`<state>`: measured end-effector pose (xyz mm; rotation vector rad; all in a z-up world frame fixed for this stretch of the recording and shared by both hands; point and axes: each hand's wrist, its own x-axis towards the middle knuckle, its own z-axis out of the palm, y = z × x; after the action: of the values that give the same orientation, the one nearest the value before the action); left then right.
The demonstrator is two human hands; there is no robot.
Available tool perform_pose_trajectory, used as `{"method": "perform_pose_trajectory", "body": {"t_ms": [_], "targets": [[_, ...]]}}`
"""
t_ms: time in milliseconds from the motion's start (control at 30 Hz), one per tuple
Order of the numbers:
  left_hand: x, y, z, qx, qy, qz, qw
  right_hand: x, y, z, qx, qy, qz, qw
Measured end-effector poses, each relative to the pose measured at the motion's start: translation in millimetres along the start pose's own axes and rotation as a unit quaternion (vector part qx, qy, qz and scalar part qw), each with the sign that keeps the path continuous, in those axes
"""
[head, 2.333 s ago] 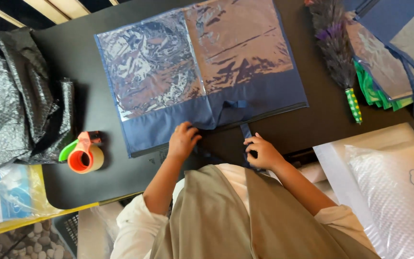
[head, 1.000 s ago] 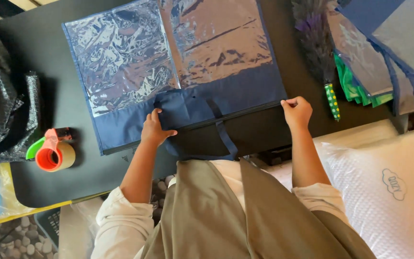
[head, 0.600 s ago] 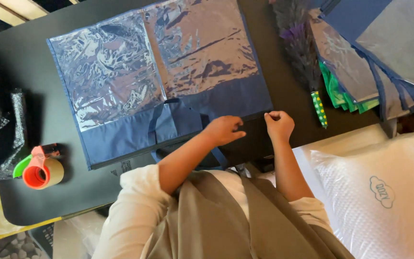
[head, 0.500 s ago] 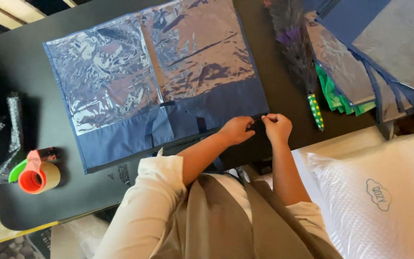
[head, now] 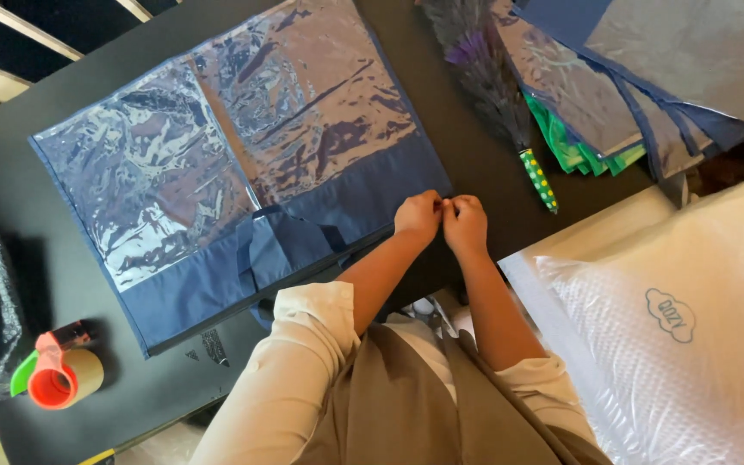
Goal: Cleaning a storage bag with a duster and inserting a pillow into it for packaging.
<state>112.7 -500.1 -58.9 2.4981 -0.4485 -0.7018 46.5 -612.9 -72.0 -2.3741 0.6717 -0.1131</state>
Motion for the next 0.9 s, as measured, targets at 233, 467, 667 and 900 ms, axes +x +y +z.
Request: {"method": "perform_pose_trajectory", "body": {"t_ms": [233,467,667,900], "targets": [[-13,-9,-14,0.050,0.020,0.040,0.998,8,-7,-11,-0.084,-0.014,-0.104,0.991],[-54,-63,-20,0.127,0.166,0.140,0.968,23,9,3,-0.121,0.004,-0.072,0.990],[-145,-111,-68,0.210,0.374,0.345,0.835,19,4,4,-0.137,0.005,-0.057,0.989],[-241,-208,-122,0.270,0.394,0.319,0.819,20,14,17,-0.180,-0.008,-0.029,0.983]]}}
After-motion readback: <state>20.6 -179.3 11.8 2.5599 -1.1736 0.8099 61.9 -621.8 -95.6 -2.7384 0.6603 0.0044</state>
